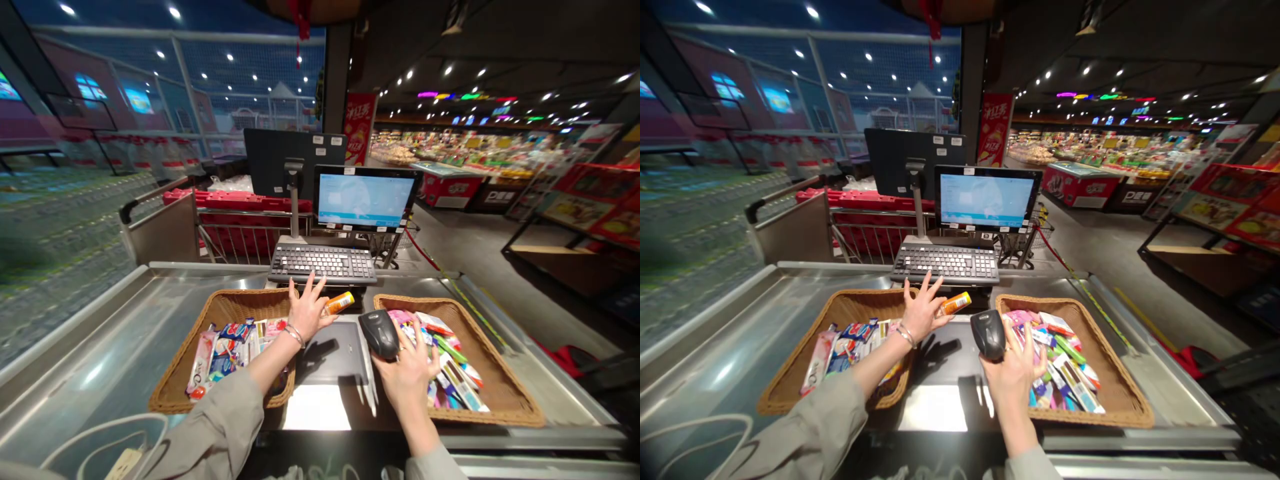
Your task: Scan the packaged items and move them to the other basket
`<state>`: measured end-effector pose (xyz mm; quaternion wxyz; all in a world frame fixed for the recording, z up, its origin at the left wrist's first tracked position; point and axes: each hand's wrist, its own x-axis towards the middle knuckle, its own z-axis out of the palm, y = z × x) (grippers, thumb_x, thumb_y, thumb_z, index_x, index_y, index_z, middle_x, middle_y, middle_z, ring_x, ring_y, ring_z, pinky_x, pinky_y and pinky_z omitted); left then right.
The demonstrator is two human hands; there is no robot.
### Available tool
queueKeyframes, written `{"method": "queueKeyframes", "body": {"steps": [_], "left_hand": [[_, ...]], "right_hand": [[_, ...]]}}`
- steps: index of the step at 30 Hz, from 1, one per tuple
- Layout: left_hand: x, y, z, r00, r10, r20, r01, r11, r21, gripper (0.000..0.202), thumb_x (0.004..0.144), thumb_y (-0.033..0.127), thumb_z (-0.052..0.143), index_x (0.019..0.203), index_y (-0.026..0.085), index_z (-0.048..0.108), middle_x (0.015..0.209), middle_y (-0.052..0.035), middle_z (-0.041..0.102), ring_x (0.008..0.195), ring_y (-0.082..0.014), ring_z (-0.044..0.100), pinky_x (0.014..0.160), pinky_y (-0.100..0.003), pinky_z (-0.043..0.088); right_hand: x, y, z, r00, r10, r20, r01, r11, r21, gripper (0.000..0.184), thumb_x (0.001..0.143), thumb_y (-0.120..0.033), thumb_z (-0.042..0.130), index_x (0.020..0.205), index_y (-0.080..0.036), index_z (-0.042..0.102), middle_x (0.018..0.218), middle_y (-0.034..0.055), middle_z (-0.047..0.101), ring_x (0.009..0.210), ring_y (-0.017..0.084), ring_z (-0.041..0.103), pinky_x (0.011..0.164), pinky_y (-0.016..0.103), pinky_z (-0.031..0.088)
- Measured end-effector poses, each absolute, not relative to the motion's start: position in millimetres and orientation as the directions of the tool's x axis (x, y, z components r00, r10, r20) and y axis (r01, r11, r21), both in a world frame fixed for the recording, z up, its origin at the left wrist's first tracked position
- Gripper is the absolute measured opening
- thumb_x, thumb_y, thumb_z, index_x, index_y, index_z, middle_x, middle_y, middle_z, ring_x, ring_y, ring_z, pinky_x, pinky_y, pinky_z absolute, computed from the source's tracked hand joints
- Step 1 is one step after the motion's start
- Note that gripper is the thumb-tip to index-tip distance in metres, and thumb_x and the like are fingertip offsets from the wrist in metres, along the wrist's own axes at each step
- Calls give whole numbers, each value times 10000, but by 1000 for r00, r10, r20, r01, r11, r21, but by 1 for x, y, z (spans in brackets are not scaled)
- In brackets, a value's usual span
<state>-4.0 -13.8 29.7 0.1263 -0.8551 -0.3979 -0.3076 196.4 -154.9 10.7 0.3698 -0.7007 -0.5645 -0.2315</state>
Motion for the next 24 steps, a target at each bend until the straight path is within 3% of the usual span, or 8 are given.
{"method": "queueKeyframes", "body": {"steps": [6, 12, 18, 24], "left_hand": [[15, -13, 30, 534, 592, 604, 727, -686, 30, 338, 778, 544, 707, 959, 260, 734, 1510, -81, 464, 1451, -399, 295, 1129, -731, -103], [37, -16, 35, 570, 587, 575, 697, -716, 40, 337, 771, 550, 711, 951, 266, 732, 1518, -72, 454, 1445, -398, 308, 1130, -747, -59], [62, -17, 36, 607, 556, 568, 647, -761, 54, 347, 766, 556, 713, 947, 260, 729, 1501, -77, 478, 1440, -393, 322, 1134, -741, -57], [85, -18, 29, 639, 525, 562, 602, -796, 59, 339, 777, 563, 700, 915, 255, 731, 1502, -72, 479, 1449, -379, 310, 1133, -738, -60]], "right_hand": [[209, -161, 7, 349, 619, 704, 934, -170, -313, 373, 848, -512, 529, 1053, -253, 702, 1211, 59, 690, 1351, 310, 416, 1100, 560, 153], [220, -171, 10, 407, 600, 688, 912, -226, -343, 390, 863, -543, 509, 1007, -242, 712, 1146, 76, 710, 1340, 318, 424, 1095, 566, 150], [235, -182, 11, 462, 550, 696, 887, -281, -367, 443, 874, -548, 489, 1133, -240, 674, 1165, 78, 702, 1346, 319, 410, 1075, 556, 167], [248, -193, 8, 498, 499, 710, 866, -334, -372, 503, 870, -601, 455, 1116, -223, 678, 1159, 96, 702, 1315, 306, 439, 1077, 542, 154]]}}
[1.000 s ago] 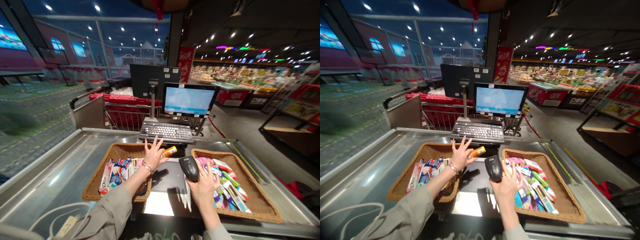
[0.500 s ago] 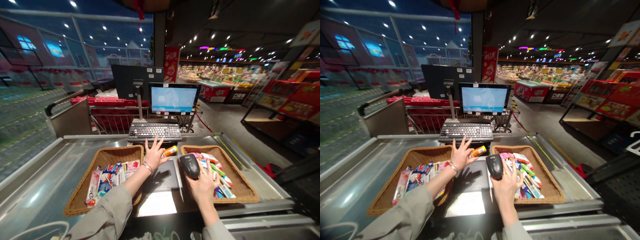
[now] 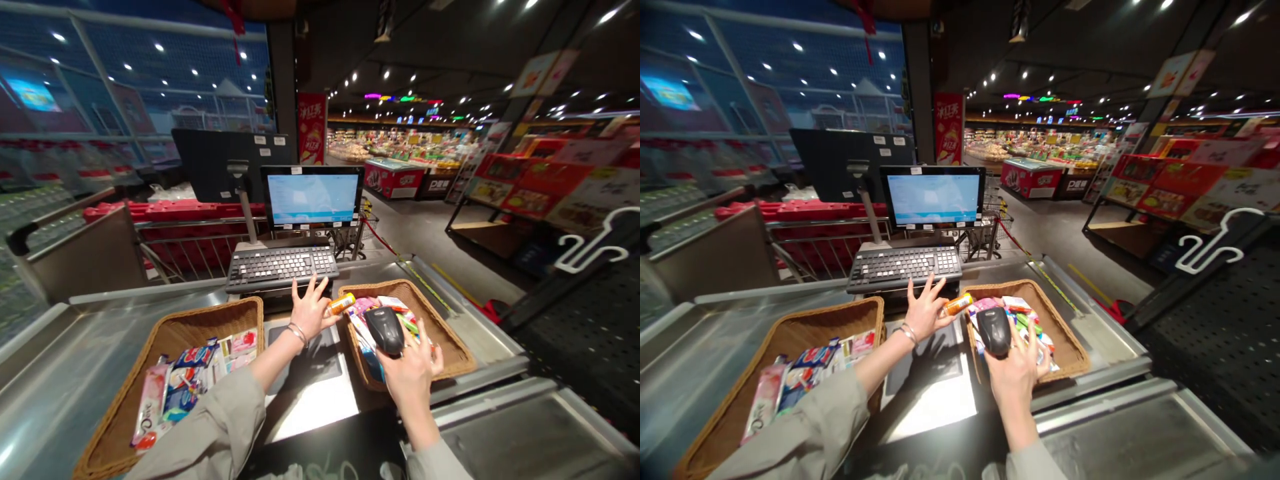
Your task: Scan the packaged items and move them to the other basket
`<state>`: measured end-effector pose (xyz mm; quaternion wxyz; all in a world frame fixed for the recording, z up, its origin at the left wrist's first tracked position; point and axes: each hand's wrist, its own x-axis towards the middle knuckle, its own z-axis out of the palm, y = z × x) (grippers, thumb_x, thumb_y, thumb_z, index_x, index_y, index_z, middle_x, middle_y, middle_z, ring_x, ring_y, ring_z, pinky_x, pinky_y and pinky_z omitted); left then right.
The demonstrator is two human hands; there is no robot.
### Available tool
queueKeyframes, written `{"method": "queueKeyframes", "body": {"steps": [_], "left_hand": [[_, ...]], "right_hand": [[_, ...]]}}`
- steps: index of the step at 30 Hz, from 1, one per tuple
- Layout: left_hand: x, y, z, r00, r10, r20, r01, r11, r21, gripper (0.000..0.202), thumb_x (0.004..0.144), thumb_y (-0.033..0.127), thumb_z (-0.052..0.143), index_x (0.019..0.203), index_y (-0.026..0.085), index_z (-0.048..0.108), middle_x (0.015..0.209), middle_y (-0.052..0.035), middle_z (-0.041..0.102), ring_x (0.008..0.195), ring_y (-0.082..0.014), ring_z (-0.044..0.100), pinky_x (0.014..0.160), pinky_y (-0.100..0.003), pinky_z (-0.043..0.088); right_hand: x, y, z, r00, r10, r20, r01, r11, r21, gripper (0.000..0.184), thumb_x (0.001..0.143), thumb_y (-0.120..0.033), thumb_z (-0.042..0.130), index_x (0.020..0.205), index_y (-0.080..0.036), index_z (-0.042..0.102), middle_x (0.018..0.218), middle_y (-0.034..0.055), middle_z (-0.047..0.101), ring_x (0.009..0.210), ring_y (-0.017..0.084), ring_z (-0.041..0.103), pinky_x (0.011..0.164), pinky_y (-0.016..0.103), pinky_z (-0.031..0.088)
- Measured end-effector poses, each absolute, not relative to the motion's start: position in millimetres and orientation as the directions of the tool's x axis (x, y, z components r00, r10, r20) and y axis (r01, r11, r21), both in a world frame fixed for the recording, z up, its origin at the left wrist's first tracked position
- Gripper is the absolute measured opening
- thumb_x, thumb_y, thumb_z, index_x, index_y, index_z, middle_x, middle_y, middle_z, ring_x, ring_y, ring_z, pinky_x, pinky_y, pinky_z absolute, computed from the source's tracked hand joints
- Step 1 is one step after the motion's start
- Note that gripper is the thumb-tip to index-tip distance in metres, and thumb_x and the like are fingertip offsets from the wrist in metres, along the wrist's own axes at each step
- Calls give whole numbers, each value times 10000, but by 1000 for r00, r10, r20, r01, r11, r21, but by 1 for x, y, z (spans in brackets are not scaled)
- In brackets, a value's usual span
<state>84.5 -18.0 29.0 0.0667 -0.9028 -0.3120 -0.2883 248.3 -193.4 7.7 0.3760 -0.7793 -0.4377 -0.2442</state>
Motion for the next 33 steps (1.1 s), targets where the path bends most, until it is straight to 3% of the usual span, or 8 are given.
{"method": "queueKeyframes", "body": {"steps": [14, 21, 28, 33], "left_hand": [[128, -31, 19, 739, 434, 515, 483, -874, 44, 367, 837, 561, 629, 1033, 266, 724, 1487, -94, 496, 1455, -374, 296, 1141, -729, -48], [143, -34, 12, 786, 391, 478, 425, -904, 40, 393, 807, 578, 658, 1025, 254, 706, 1503, -109, 474, 1462, -373, 279, 1127, -743, -42], [157, -40, 8, 820, 343, 458, 371, -928, 29, 409, 782, 590, 680, 1018, 257, 712, 1496, -106, 484, 1460, -374, 285, 1133, -725, -91], [170, -48, 2, 821, 331, 466, 344, -937, 59, 458, 861, 575, 596, 1246, 327, 626, 1518, -80, 460, 1469, -359, 271, 1127, -743, -76]], "right_hand": [[272, -220, 0, 603, 381, 701, 786, -436, -439, 515, 858, -626, 458, 1000, -195, 702, 1125, 130, 710, 1336, 326, 431, 1098, 539, 138], [284, -232, -6, 633, 324, 703, 751, -479, -455, 456, 852, -601, 484, 885, -202, 702, 1080, 131, 718, 1328, 338, 445, 1094, 558, 134], [292, -241, -10, 654, 292, 698, 728, -495, -475, 456, 827, -609, 513, 909, -201, 700, 1064, 130, 717, 1327, 339, 437, 1097, 583, 148], [294, -245, -10, 674, 247, 696, 702, -507, -500, 437, 815, -600, 527, 898, -204, 693, 1052, 134, 719, 1316, 345, 453, 1096, 588, 153]]}}
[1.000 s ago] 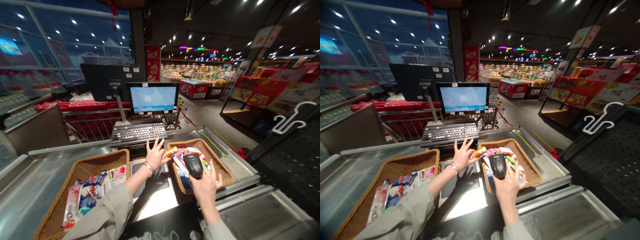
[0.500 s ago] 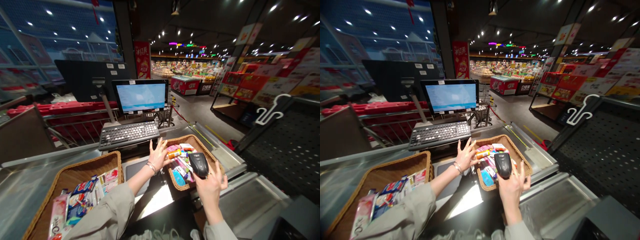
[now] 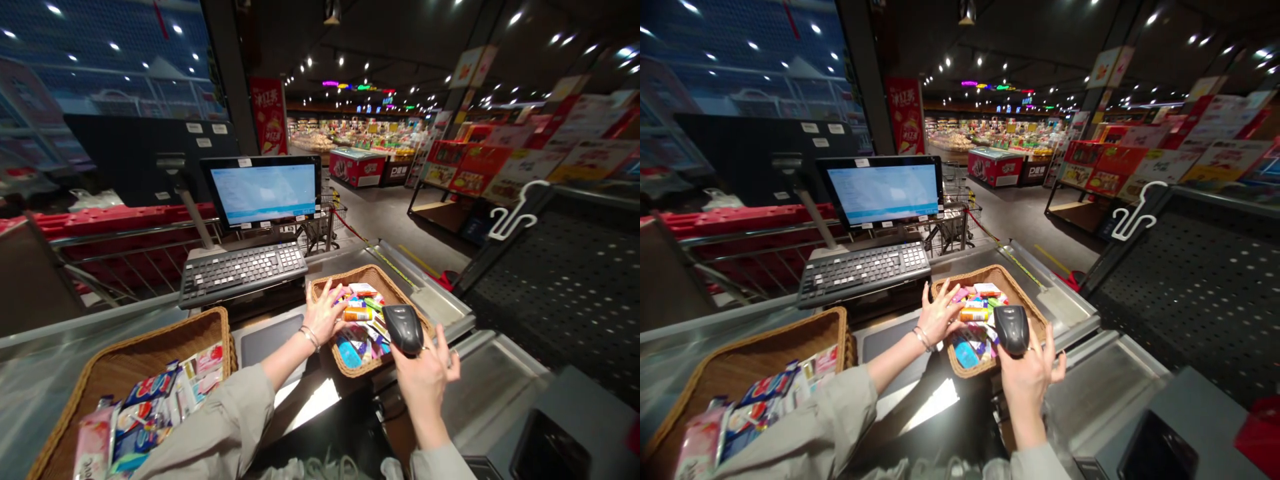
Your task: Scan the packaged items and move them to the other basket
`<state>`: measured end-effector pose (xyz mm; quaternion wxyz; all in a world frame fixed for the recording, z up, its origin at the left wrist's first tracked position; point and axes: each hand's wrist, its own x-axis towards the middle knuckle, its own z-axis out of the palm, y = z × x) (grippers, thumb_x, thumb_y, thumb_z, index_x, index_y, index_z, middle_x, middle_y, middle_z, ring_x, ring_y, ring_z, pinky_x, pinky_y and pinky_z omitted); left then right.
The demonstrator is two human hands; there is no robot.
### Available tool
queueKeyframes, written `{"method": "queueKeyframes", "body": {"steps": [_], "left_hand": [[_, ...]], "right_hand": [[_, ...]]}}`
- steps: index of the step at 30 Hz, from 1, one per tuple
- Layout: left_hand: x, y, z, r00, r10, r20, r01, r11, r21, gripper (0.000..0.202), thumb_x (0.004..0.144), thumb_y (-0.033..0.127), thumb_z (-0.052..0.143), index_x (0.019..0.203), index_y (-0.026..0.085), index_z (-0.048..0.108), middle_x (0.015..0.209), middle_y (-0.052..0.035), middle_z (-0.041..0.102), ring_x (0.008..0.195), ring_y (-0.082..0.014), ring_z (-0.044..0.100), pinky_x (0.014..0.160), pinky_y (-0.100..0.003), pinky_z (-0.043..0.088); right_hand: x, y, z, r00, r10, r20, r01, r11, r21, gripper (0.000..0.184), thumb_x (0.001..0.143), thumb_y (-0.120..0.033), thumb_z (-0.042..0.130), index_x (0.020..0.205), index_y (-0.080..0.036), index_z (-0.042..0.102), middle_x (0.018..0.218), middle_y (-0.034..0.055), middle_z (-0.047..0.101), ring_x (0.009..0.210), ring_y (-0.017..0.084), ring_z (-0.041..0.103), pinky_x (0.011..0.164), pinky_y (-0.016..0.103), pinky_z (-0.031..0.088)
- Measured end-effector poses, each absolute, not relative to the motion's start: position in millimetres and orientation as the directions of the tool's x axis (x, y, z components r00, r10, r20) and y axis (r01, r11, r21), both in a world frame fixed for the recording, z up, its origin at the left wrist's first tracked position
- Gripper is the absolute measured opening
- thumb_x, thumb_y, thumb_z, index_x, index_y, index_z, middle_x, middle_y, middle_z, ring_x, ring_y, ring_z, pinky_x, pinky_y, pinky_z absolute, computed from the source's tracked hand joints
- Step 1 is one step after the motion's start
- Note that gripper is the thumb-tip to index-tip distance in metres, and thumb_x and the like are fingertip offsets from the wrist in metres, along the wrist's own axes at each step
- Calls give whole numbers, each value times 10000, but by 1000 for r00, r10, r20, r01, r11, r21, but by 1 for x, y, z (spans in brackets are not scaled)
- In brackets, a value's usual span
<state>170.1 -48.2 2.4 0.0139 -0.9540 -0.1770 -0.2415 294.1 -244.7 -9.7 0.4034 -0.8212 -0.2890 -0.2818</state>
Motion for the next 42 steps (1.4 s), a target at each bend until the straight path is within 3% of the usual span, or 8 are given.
{"method": "queueKeyframes", "body": {"steps": [4, 8, 14, 19, 25, 33, 42], "left_hand": [[179, -56, 3, 796, 373, 477, 374, -922, 97, 476, 952, 484, 488, 1413, 367, 472, 1544, -71, 420, 1471, -344, 274, 1132, -735, -81], [178, -54, 7, 784, 392, 481, 392, -914, 105, 448, 962, 440, 470, 1394, 326, 506, 1547, -83, 414, 1472, -346, 270, 1145, -692, -116], [161, -43, 9, 751, 455, 479, 474, -876, 89, 456, 928, 464, 514, 1360, 323, 543, 1557, -84, 398, 1482, -336, 249, 1154, -700, -83], [137, -41, 16, 721, 516, 462, 544, -835, 84, 464, 934, 463, 501, 1361, 286, 546, 1558, -100, 392, 1485, -334, 240, 1163, -697, -51], [95, -43, 27, 650, 616, 444, 653, -752, 87, 519, 918, 481, 544, 1394, 279, 500, 1582, -93, 346, 1492, -314, 226, 1161, -710, 77], [34, -43, 24, 538, 709, 456, 774, -630, 67, 516, 921, 457, 547, 1399, 270, 495, 1587, -98, 337, 1494, -319, 220, 1154, -712, 119], [-33, -48, 13, 381, 818, 432, 870, -475, 132, 381, 935, 407, 534, 1272, 238, 589, 1584, -108, 338, 1481, -327, 256, 1157, -712, 91]], "right_hand": [[292, -247, -5, 686, 257, 681, 692, -522, -499, 488, 828, -628, 491, 937, -197, 694, 1094, 146, 711, 1314, 342, 463, 1099, 568, 147], [289, -245, 2, 700, 241, 672, 674, -536, -509, 597, 829, -704, 440, 982, -189, 701, 1124, 160, 701, 1295, 328, 485, 1097, 532, 164], [285, -230, -3, 659, 309, 686, 727, -494, -477, 510, 835, -657, 470, 823, -205, 707, 1012, 137, 727, 1308, 341, 470, 1100, 532, 141], [277, -213, -5, 622, 371, 689, 775, -411, -479, 482, 841, -621, 491, 930, -195, 697, 1094, 130, 716, 1323, 330, 450, 1102, 551, 141], [256, -188, 6, 586, 436, 683, 810, -319, -492, 532, 851, -628, 467, 1066, -191, 680, 1094, 136, 711, 1307, 318, 449, 1082, 553, 175], [225, -154, 7, 498, 494, 713, 859, -169, -484, 479, 831, -635, 513, 820, -191, 694, 1009, 117, 734, 1301, 339, 470, 1058, 527, 224], [191, -133, 10, 430, 592, 682, 870, -69, -488, 425, 811, -591, 503, 818, -210, 690, 1005, 111, 724, 1244, 329, 499, 1045, 525, 238]]}}
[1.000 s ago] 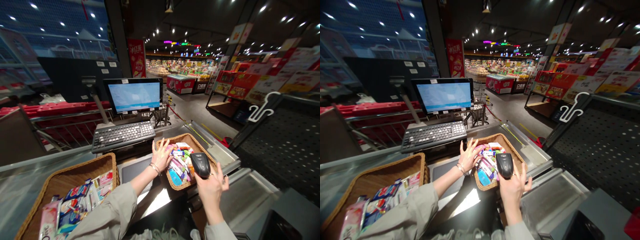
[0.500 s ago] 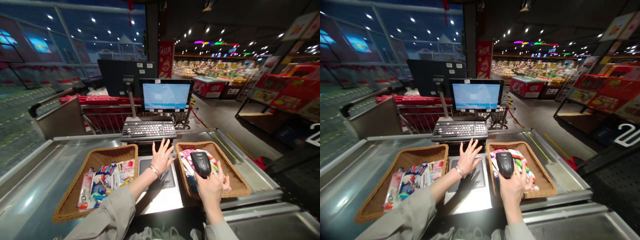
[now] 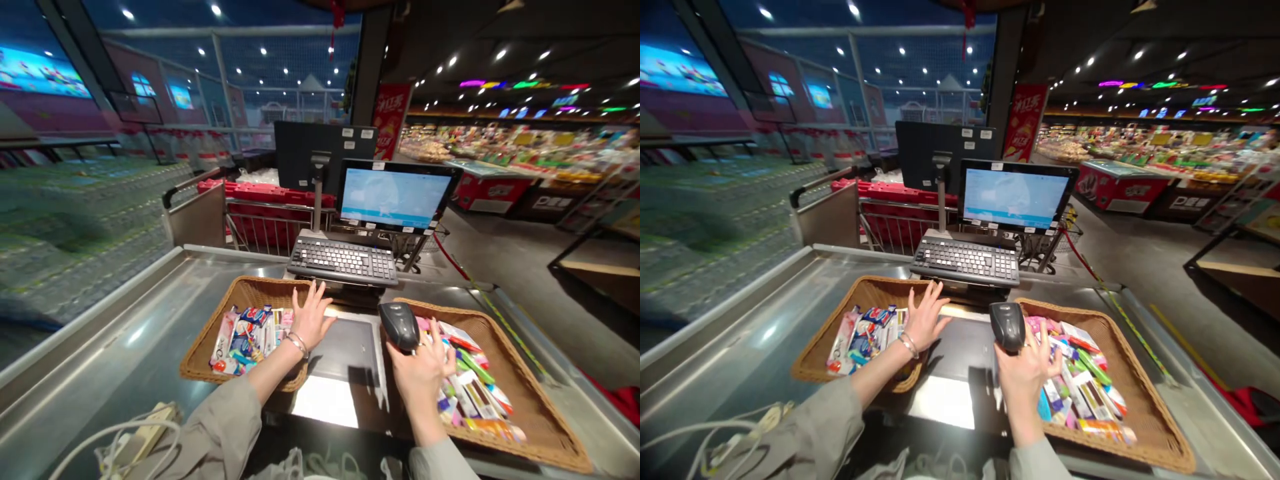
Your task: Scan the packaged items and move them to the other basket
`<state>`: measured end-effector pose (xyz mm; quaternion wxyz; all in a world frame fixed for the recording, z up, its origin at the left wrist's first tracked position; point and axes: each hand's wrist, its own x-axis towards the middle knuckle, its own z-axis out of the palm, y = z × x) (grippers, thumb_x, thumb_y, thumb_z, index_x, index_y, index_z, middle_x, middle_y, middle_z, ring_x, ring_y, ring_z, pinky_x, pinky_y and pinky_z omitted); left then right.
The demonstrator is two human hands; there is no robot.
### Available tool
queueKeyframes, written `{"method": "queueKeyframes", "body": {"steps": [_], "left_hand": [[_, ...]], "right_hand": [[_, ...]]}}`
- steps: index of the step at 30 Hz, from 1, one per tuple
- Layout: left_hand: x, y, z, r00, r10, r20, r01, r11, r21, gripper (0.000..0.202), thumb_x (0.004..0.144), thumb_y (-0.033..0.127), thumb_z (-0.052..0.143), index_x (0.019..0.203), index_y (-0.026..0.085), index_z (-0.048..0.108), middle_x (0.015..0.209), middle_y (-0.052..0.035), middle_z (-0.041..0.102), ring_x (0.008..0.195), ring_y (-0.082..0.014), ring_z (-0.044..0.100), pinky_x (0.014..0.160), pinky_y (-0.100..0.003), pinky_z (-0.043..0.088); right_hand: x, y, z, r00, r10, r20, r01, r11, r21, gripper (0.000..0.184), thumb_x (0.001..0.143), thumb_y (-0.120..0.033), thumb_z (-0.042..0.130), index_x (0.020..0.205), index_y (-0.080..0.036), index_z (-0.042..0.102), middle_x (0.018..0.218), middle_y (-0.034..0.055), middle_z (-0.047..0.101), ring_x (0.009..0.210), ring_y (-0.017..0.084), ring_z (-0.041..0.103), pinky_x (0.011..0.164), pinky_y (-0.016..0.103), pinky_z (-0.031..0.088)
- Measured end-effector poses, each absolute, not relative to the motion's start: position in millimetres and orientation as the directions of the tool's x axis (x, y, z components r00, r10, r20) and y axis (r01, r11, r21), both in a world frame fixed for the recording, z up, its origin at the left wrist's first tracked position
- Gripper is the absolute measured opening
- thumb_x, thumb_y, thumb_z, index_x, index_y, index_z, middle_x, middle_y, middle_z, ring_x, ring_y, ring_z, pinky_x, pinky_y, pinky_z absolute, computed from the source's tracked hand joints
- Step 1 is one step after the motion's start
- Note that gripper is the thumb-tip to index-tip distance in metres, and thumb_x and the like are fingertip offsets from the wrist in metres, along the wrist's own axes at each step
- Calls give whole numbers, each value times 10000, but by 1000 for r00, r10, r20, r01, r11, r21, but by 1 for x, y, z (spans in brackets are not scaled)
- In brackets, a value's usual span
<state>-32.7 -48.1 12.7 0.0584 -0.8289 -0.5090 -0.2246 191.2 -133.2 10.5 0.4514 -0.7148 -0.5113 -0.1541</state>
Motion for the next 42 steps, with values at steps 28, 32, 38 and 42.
{"method": "queueKeyframes", "body": {"steps": [28, 32, 38, 42], "left_hand": [[-167, -41, -31, 238, 964, 123, 966, -248, 75, 392, 836, 303, 668, 1226, 269, 641, 1585, -118, 336, 1487, -350, 226, 1155, -705, 90], [-170, -30, -40, 327, 944, 32, 944, -328, 42, 400, 778, 311, 743, 1171, 286, 676, 1597, -125, 306, 1490, -369, 203, 1132, -720, 109], [-169, -15, -59, 455, 885, -102, 890, -452, 53, 364, 715, 330, 810, 1066, 302, 718, 1605, -86, 304, 1499, -371, 162, 1136, -709, 73], [-165, -10, -67, 494, 855, -155, 869, -487, 82, 303, 684, 323, 832, 969, 289, 735, 1595, -76, 327, 1503, -359, 153, 1146, -692, 50]], "right_hand": [[130, -112, -11, 238, 756, 610, 878, 101, -468, 354, 805, -503, 496, 878, -215, 688, 1052, 98, 731, 1296, 319, 476, 1098, 557, 166], [130, -111, -15, 244, 766, 595, 880, 83, -467, 348, 792, -517, 501, 845, -225, 683, 1026, 86, 736, 1292, 320, 483, 1097, 556, 159], [130, -113, -17, 250, 786, 565, 880, 59, -472, 388, 792, -533, 477, 900, -220, 681, 1079, 101, 722, 1281, 315, 484, 1098, 550, 160], [132, -112, -23, 252, 781, 571, 888, 48, -458, 388, 784, -547, 479, 839, -217, 674, 1005, 111, 731, 1250, 334, 501, 1081, 558, 180]]}}
